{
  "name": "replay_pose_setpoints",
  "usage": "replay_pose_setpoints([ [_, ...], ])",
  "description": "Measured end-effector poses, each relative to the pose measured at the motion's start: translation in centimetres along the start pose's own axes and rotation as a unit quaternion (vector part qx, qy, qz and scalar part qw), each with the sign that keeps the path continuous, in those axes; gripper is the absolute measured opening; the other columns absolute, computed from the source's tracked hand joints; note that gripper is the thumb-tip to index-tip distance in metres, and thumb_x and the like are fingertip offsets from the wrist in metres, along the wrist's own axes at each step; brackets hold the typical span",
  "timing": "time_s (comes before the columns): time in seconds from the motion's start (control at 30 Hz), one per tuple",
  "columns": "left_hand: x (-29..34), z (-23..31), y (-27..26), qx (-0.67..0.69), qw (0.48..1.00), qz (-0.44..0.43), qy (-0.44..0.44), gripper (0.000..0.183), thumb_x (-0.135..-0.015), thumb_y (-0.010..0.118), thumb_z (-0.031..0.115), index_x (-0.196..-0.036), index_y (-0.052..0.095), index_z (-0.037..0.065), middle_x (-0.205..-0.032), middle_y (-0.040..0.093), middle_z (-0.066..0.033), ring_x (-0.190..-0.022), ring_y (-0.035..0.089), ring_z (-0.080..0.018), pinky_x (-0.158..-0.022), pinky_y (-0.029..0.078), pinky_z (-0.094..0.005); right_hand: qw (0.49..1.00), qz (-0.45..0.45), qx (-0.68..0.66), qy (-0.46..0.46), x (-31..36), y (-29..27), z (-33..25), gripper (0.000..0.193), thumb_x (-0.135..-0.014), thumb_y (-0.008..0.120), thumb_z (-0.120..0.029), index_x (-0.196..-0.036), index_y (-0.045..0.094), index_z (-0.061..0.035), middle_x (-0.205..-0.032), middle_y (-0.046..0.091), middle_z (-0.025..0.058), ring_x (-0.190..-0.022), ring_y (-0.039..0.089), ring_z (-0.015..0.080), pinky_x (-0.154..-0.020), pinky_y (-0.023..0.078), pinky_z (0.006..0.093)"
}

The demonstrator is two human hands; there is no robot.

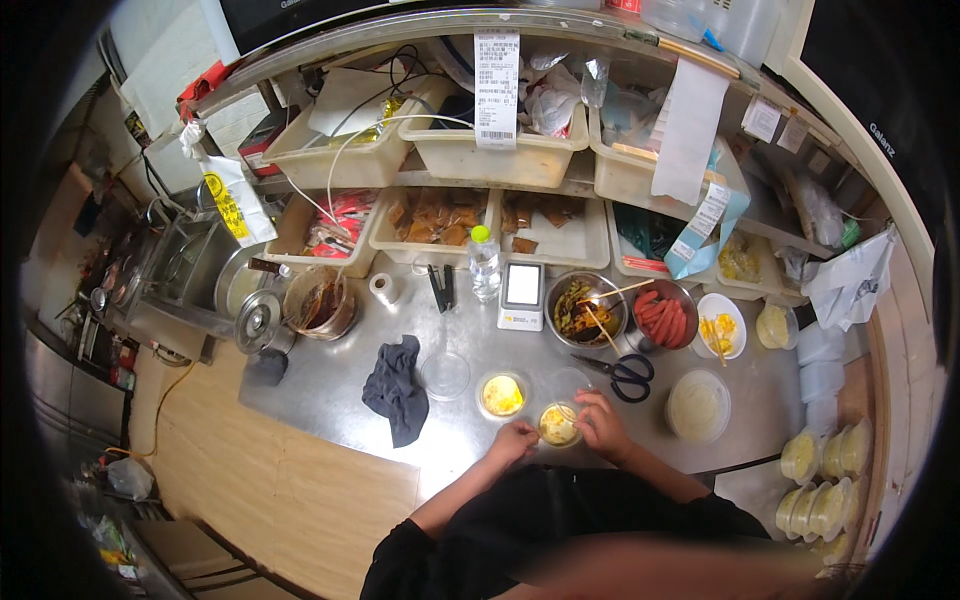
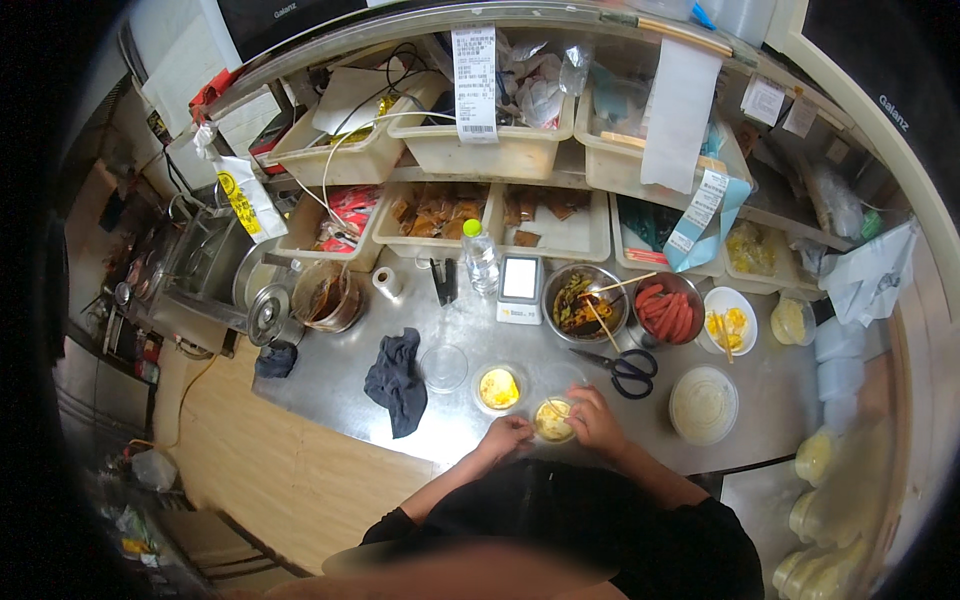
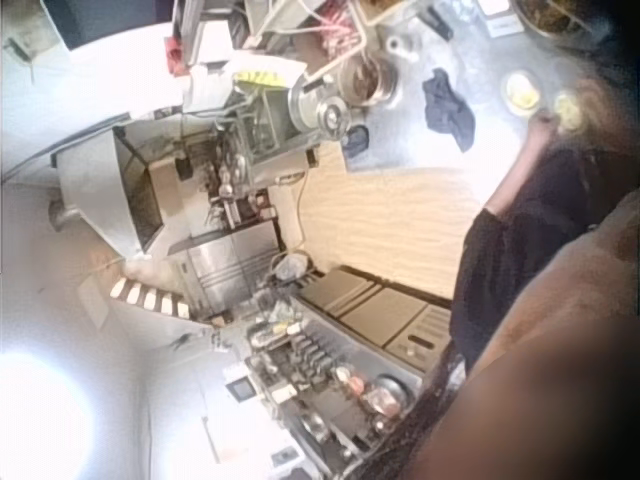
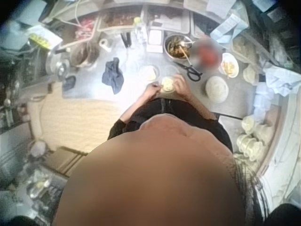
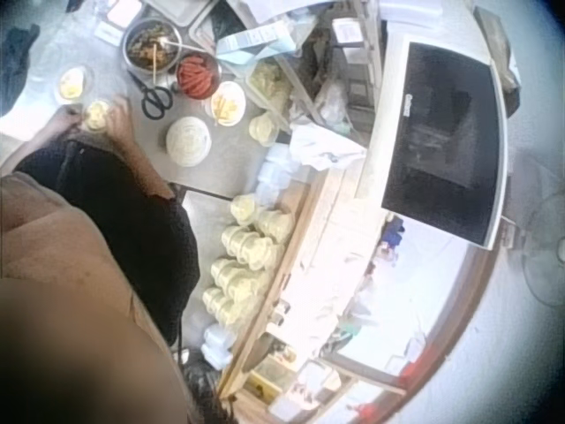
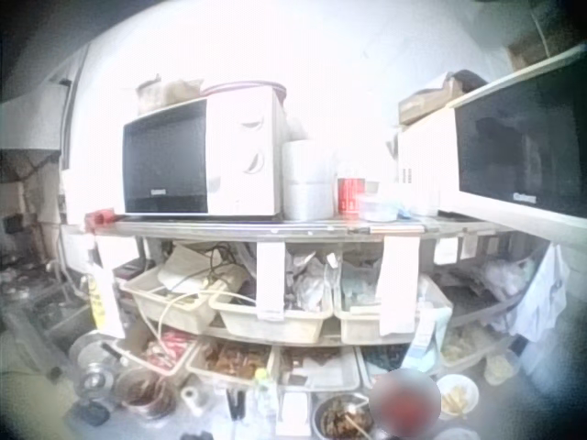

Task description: The person assembles a food item by placing ingredients into a clear plastic container. They add a yellow substance, a dark sauce, and a brown item using chopsticks, then seal the container with a lid.

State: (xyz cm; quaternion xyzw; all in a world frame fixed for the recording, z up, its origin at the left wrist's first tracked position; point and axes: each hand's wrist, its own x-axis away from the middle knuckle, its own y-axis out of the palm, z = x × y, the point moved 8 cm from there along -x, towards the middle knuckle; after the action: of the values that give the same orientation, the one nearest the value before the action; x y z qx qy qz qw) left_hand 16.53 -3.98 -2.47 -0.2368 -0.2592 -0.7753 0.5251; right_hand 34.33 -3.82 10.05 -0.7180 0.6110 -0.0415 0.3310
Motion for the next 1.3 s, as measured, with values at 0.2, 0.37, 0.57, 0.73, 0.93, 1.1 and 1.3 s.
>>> replay_pose_setpoints([
  [0.2,1.6,4.5,-0.7,-0.104,0.983,0.032,0.147,0.026,-0.099,0.054,0.025,-0.097,0.063,0.0,-0.085,0.066,-0.0068,-0.072,0.062,-0.0146,-0.07,0.052,-0.0277,0.966,-0.112,0.199,-0.119,0.0,1.3,-2.7,0.011,-0.083,0.066,-0.012,-0.089,0.057,-0.0089,-0.114,0.057,0.0113,-0.122,0.05,0.0315,-0.11,0.028,0.0546],
  [0.37,1.3,5.3,-0.2,0.127,0.98,-0.065,0.14,0.024,-0.1,0.052,0.022,-0.099,0.062,0.001,-0.085,0.067,-0.0069,-0.074,0.063,-0.0144,-0.072,0.053,-0.0278,0.951,-0.149,0.202,-0.179,-0.4,2.2,-4.5,0.016,-0.086,0.066,-0.021,-0.095,0.059,-0.0092,-0.114,0.057,0.0107,-0.118,0.051,0.0317,-0.11,0.025,0.0559],
  [0.57,0.5,4.3,0.2,0.112,0.984,-0.069,0.117,0.021,-0.098,0.056,0.02,-0.1,0.064,0.001,-0.085,0.067,-0.0064,-0.075,0.064,-0.0135,-0.067,0.054,-0.027,0.984,0.158,0.065,0.044,0.3,-1.4,-1.5,0.023,-0.085,0.066,-0.013,-0.107,0.062,-0.004,-0.11,0.059,0.0121,-0.102,0.057,0.0246,-0.09,0.046,0.0406],
  [0.73,0.4,4.5,1.0,-0.223,0.97,-0.057,0.085,0.029,-0.092,0.064,0.03,-0.099,0.066,0.002,-0.082,0.067,-0.0122,-0.075,0.067,-0.0191,-0.066,0.054,-0.0333,0.967,0.095,-0.034,0.235,1.8,-0.4,4.9,0.018,-0.085,0.063,-0.007,-0.102,0.064,-0.0007,-0.089,0.063,0.011,-0.077,0.061,0.0216,-0.064,0.05,0.0297],
  [0.93,1.0,6.9,1.3,-0.488,0.856,0.071,0.154,0.038,-0.088,0.061,0.04,-0.094,0.065,0.003,-0.088,0.067,-0.0215,-0.084,0.064,-0.0395,-0.072,0.051,-0.0493,0.972,0.138,0.128,0.138,1.4,0.1,4.9,0.014,-0.083,0.063,-0.009,-0.095,0.066,-0.0026,-0.083,0.062,0.0136,-0.073,0.061,0.0274,-0.064,0.049,0.0331],
  [1.1,0.5,6.7,0.9,-0.418,0.888,0.105,0.158,0.034,-0.086,0.064,0.036,-0.092,0.063,0.003,-0.087,0.066,-0.022,-0.084,0.064,-0.04,-0.074,0.05,-0.0488,0.969,0.155,0.168,0.099,0.4,0.4,4.2,0.012,-0.082,0.063,-0.009,-0.092,0.067,-0.003,-0.081,0.061,0.0133,-0.074,0.059,0.0299,-0.065,0.048,0.0354],
  [1.3,-0.5,6.0,1.2,-0.392,0.905,0.089,0.138,0.033,-0.084,0.067,0.033,-0.092,0.062,0.002,-0.088,0.066,-0.0229,-0.086,0.063,-0.041,-0.075,0.049,-0.0486,0.968,0.145,0.105,0.175,0.9,0.1,5.4,0.015,-0.086,0.058,-0.011,-0.094,0.066,-0.0018,-0.089,0.063,0.0148,-0.082,0.059,0.0344,-0.072,0.049,0.0397],
])
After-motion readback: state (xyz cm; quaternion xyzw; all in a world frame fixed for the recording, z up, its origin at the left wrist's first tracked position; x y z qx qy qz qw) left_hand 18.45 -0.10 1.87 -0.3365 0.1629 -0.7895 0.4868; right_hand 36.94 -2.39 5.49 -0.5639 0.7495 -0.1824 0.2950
